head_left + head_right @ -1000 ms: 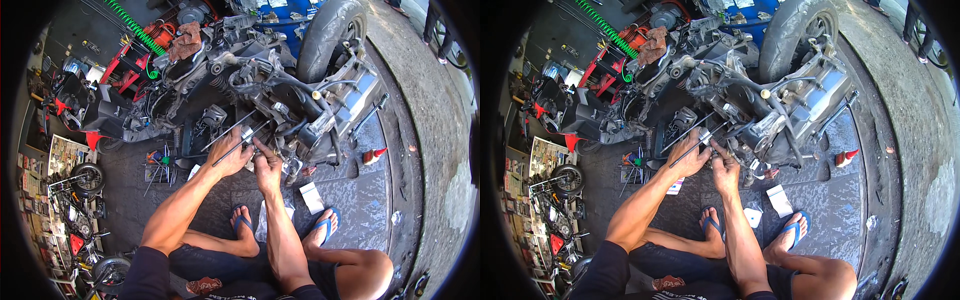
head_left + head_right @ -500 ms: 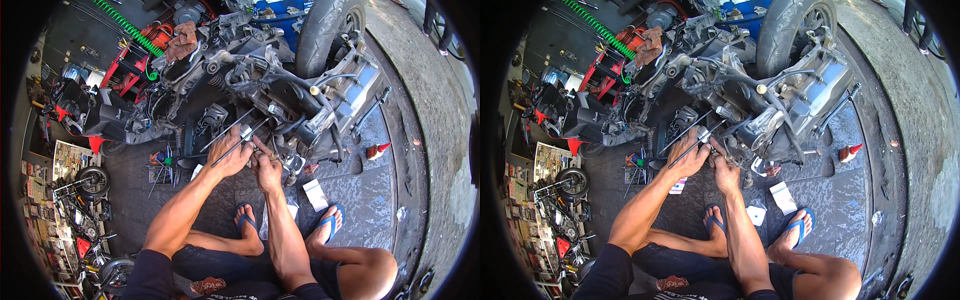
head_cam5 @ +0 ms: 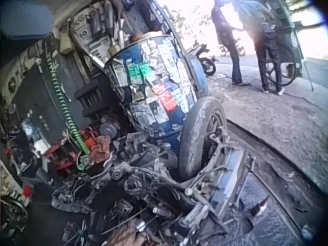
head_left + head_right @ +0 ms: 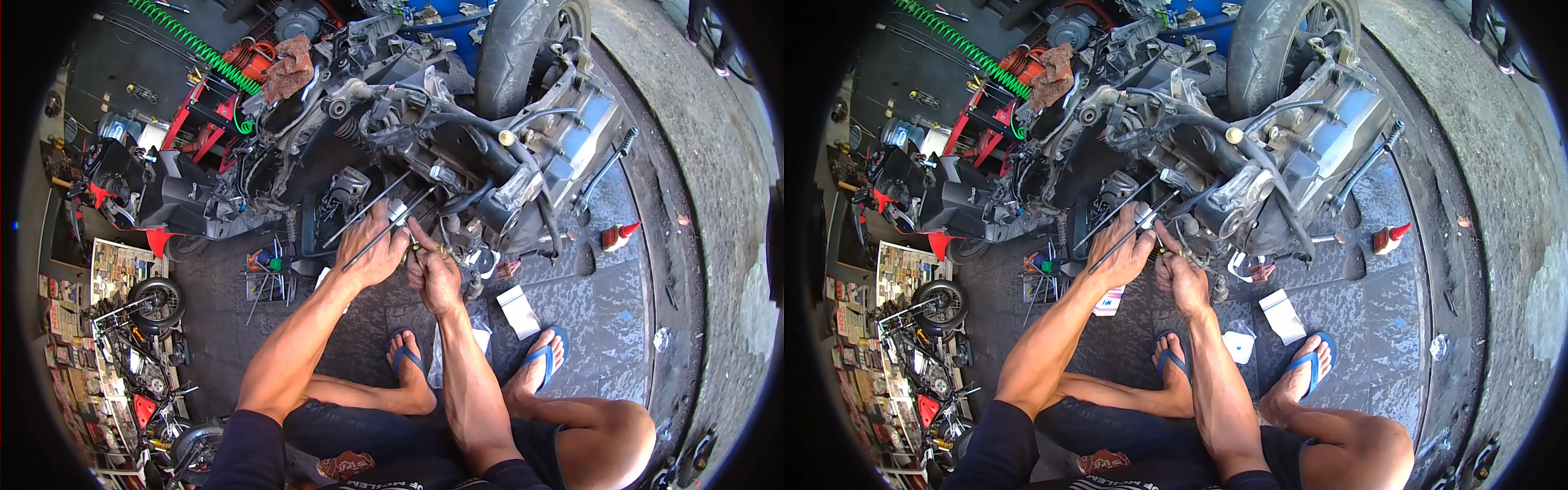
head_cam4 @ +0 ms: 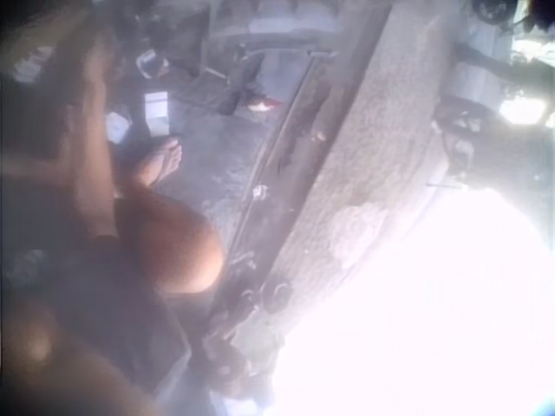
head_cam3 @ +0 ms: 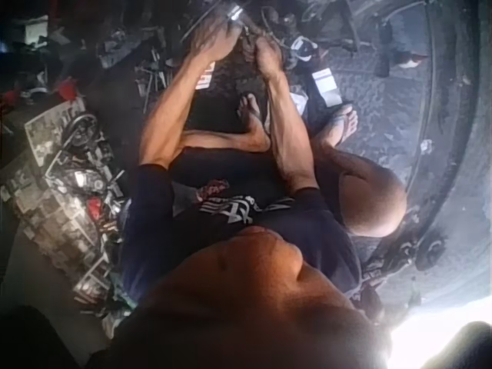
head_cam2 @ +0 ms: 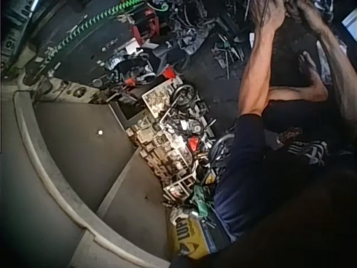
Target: The person applies sealant from a tube to a motorcycle cylinder block and installs the piston and cylinder assembly onto the engine crankcase.
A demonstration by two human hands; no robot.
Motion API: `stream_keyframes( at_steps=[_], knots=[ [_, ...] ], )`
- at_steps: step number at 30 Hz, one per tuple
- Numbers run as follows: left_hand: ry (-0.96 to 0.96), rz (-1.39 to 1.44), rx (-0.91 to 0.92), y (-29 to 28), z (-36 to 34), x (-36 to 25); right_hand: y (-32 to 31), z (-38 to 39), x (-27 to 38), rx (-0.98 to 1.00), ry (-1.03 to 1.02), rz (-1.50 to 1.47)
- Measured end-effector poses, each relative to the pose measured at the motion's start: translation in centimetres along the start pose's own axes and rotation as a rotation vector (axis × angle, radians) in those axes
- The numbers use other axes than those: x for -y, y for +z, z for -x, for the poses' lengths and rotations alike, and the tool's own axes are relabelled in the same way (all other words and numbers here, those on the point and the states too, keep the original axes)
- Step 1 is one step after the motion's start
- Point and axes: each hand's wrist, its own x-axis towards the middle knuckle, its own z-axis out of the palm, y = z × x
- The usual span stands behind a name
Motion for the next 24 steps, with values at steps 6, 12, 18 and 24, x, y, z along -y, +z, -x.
stream_keyframes(
  at_steps=[6, 12, 18, 24],
  knots=[
    [0.0, 0.012, -0.039, -0.1, -0.3, -0.4, -0.6, -0.3, -0.4, 0.074, 0.026, -0.136],
    [0.024, 0.009, -0.092, 0.0, -0.5, -0.6, -0.9, -0.7, -1.2, 0.053, -0.035, -0.041],
    [-0.087, 0.017, -0.053, -0.1, -0.6, -1.0, -1.7, -1.1, -2.7, -0.042, -0.16, 0.33],
    [0.012, 0.07, -0.119, 0.4, -0.9, -1.4, -1.7, -0.6, -2.1, -0.166, -0.305, 0.583]
  ],
)
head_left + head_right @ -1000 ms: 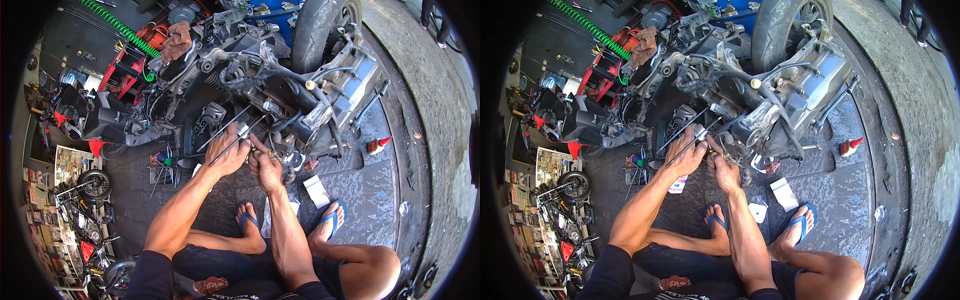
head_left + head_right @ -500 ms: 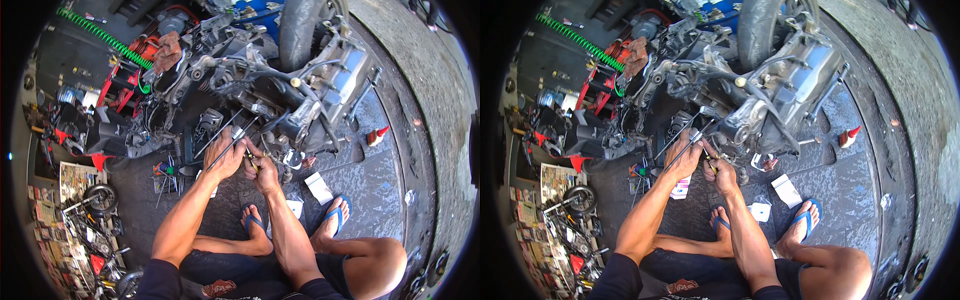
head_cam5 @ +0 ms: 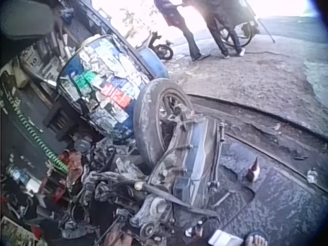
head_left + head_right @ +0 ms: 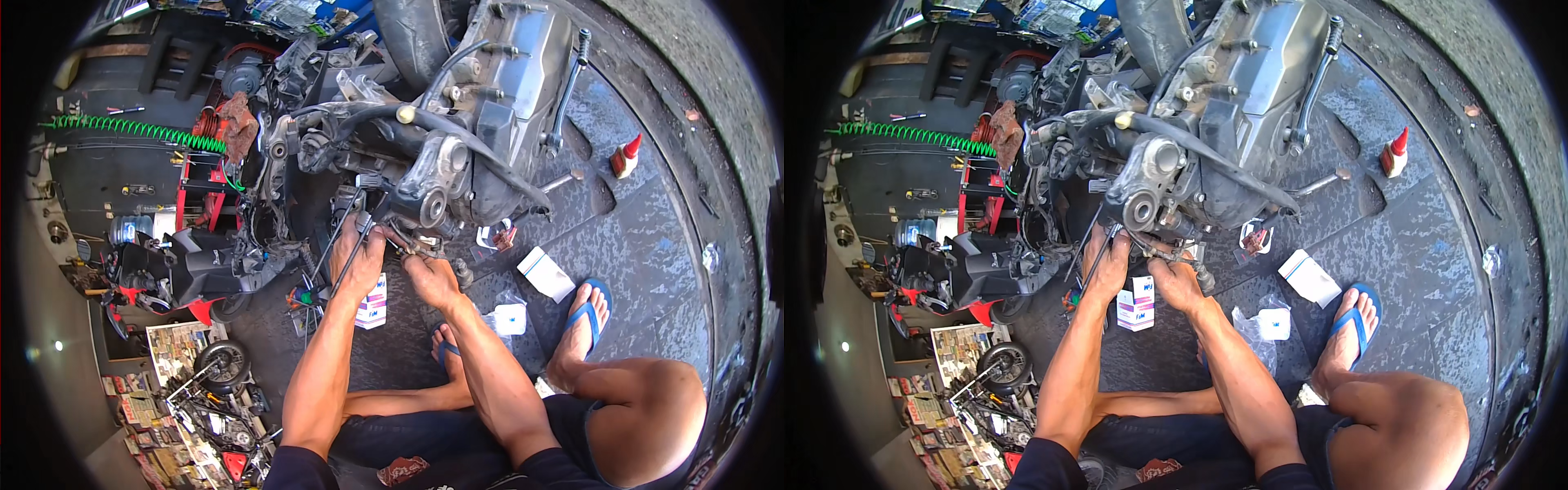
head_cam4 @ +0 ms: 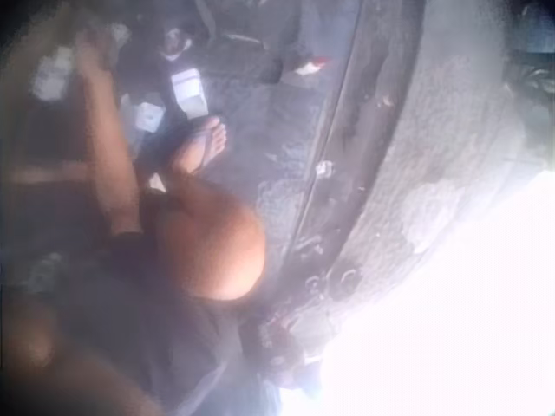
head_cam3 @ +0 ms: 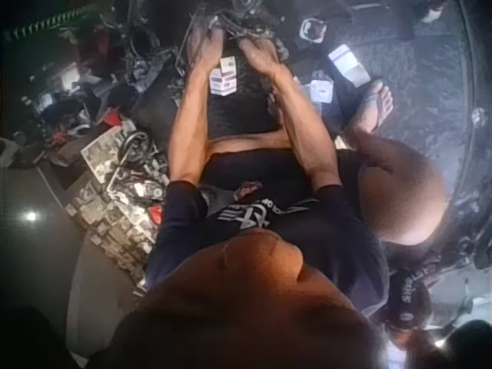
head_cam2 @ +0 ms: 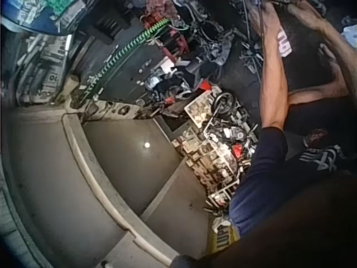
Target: The person applies sealant from a tube to a motorcycle cylinder block and installs the piston and cylinder assembly onto the engine crankcase.
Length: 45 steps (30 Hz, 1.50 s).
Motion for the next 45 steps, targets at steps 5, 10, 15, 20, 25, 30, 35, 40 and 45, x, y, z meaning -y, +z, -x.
stream_keyframes(
  at_steps=[5, 10, 15, 20, 25, 30, 35, 40, 45],
  knots=[
    [-0.034, -0.026, 0.024, -0.1, -0.1, -0.3, -0.4, -0.2, 0.9, -0.013, -0.115, -0.001],
    [0.017, -0.087, 0.002, 0.2, 0.2, -0.2, -0.3, 0.0, 1.1, -0.086, -0.168, -0.102],
    [0.048, -0.149, 0.009, 0.2, 0.2, 0.5, 0.0, 0.5, 1.6, -0.123, -0.054, -0.103],
    [0.064, -0.204, 0.028, 0.4, 0.3, 0.9, 0.8, 0.4, 1.5, -0.235, -0.161, 0.044],
    [0.131, -0.224, 0.049, 0.3, 0.2, 2.1, 1.2, 1.2, 3.0, -0.278, -0.103, 0.088],
    [0.231, -0.222, 0.053, 0.1, 0.3, 1.4, 1.4, 1.5, 4.1, -0.278, 0.006, 0.106],
    [0.114, -0.157, 0.044, 0.1, 0.1, 0.6, 2.4, 1.2, 3.9, -0.324, 0.015, 0.129],
    [0.136, -0.12, 0.037, 0.0, 0.0, 0.6, 2.6, 1.2, 4.3, -0.278, 0.065, 0.138],
    [0.12, -0.185, 0.037, 0.2, 0.0, 0.8, 1.5, 0.8, 3.4, -0.241, -0.126, 0.158]
  ],
)
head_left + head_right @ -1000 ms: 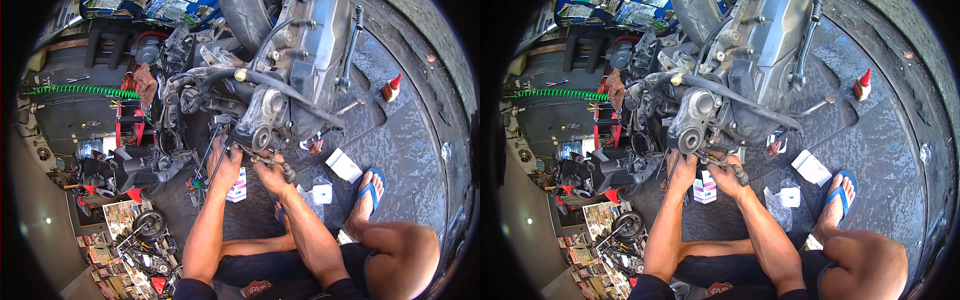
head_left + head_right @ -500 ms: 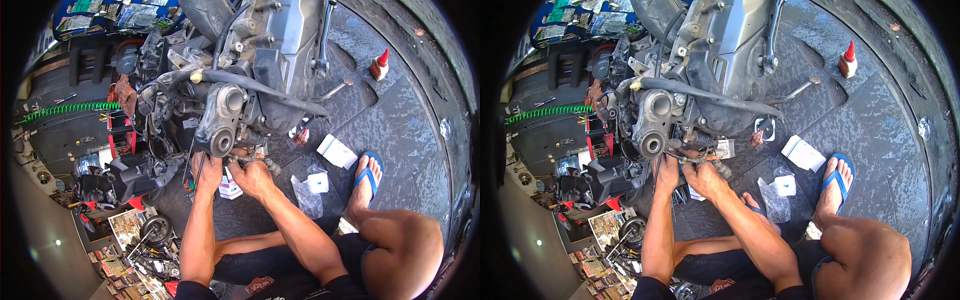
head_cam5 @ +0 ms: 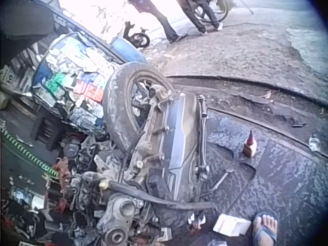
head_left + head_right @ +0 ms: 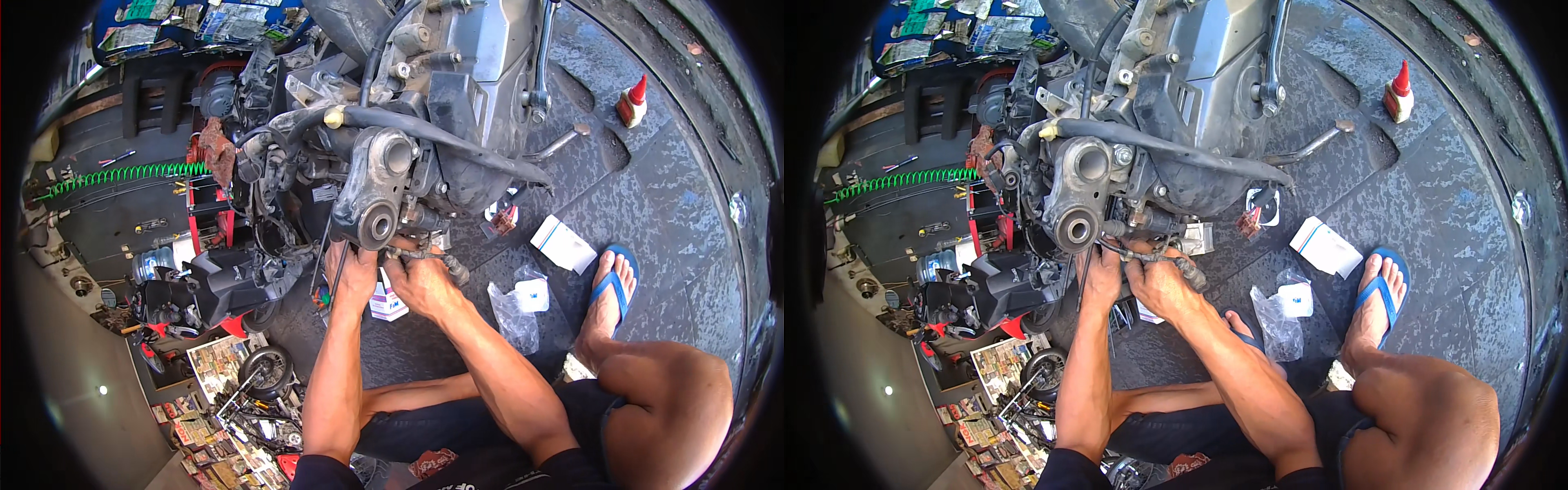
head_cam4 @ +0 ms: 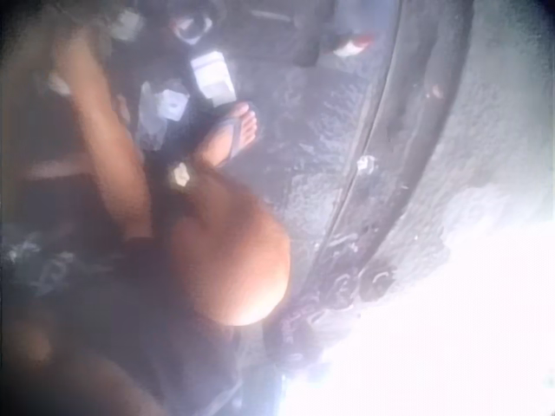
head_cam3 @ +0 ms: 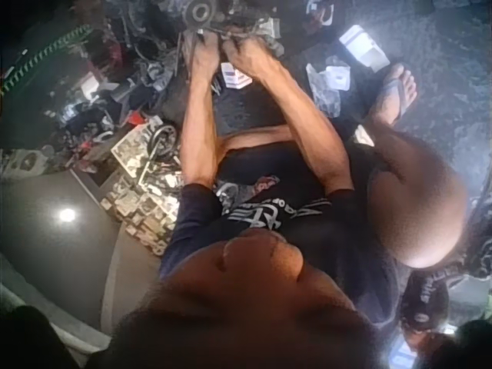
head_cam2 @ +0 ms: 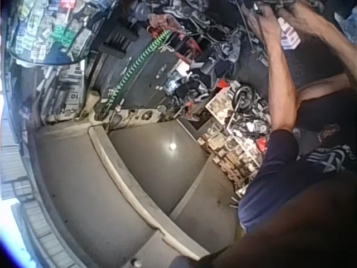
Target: The person applies sealant from a tube to a motorcycle cylinder block and installs the piston and cylinder assembly onto the engine crankcase.
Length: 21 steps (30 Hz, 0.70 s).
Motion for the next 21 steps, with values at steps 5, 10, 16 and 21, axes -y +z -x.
stream_keyframes(
  at_steps=[5, 10, 16, 21],
  knots=[
    [-0.023, -0.01, 0.067, 0.3, 0.3, 1.0, 0.0, 0.3, 1.9, 0.0, 0.109, 0.092],
    [-0.054, -0.062, 0.057, 0.3, 0.2, 0.2, 0.1, 0.0, 0.8, -0.027, 0.057, 0.074],
    [-0.157, -0.026, 0.019, 0.2, -0.1, -0.6, 0.4, -0.3, 1.0, -0.05, -0.073, 0.054],
    [-0.235, 0.035, -0.009, -0.5, 0.2, -1.2, 1.3, 1.2, 2.3, -0.143, 0.091, 0.066]
  ],
)
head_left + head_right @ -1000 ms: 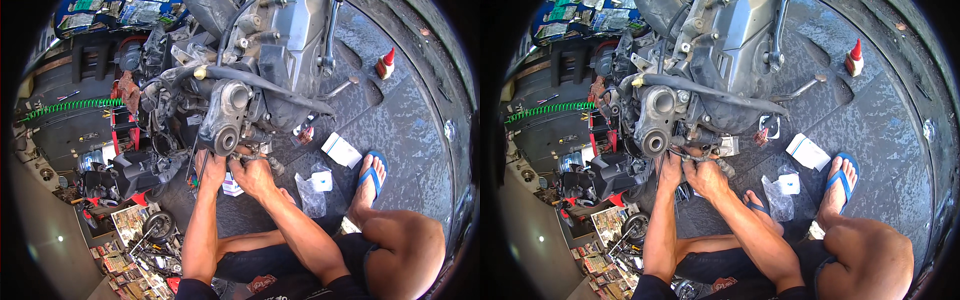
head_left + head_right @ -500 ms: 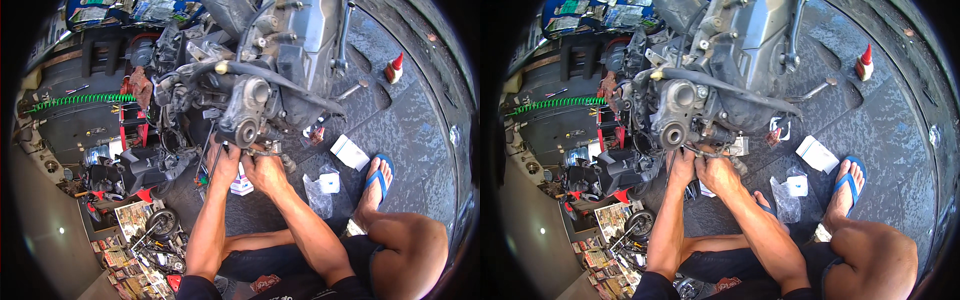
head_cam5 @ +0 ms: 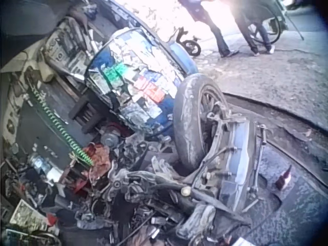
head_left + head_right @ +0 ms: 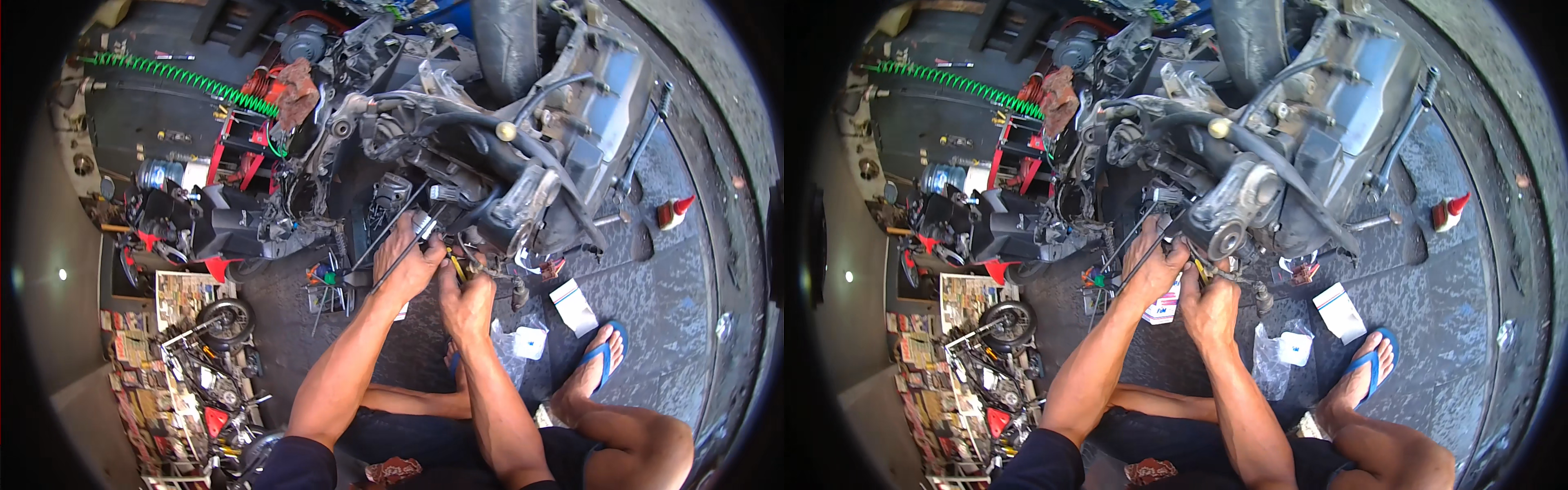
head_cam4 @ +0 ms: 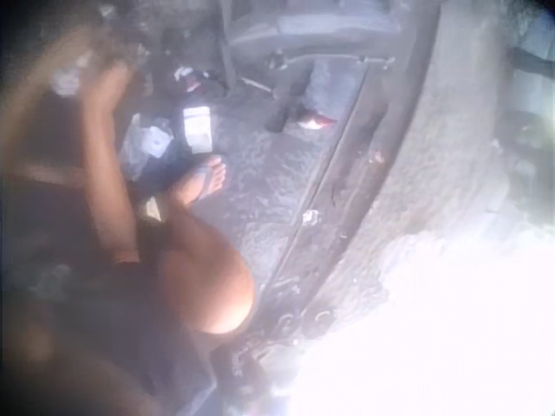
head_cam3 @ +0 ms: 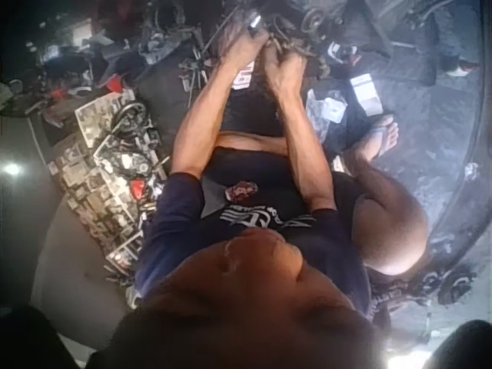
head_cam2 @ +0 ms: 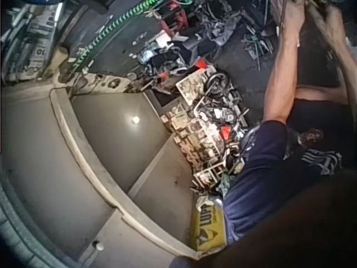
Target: The person applies sealant from a tube to a motorcycle cylinder block and installs the piston and cylinder assembly onto the engine crankcase.
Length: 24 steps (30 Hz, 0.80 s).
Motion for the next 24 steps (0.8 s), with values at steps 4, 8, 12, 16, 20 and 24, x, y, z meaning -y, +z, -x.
stream_keyframes(
  at_steps=[4, 8, 12, 16, 20, 24],
  knots=[
    [-0.049, 0.01, 0.054, -0.1, -0.3, -0.4, 0.7, 1.2, -1.0, -0.192, 0.174, -0.316],
    [-0.03, 0.021, 0.049, -0.4, -0.2, -0.5, 1.0, 1.3, -1.5, -0.183, 0.235, -0.469],
    [0.001, -0.006, 0.026, 0.2, -0.3, -0.3, 0.0, 0.3, -2.1, -0.114, 0.226, -0.332],
    [0.035, -0.009, 0.018, 0.6, -0.1, 0.6, 0.0, -0.3, -0.5, -0.072, 0.374, -0.514],
    [0.01, 0.019, 0.052, 0.1, -0.1, 0.1, -0.2, -0.9, -0.9, -0.048, 0.323, -0.521],
    [0.03, 0.003, 0.036, 0.1, 0.0, 0.4, 0.0, -0.9, -0.7, -0.093, 0.314, -0.478]
  ],
)
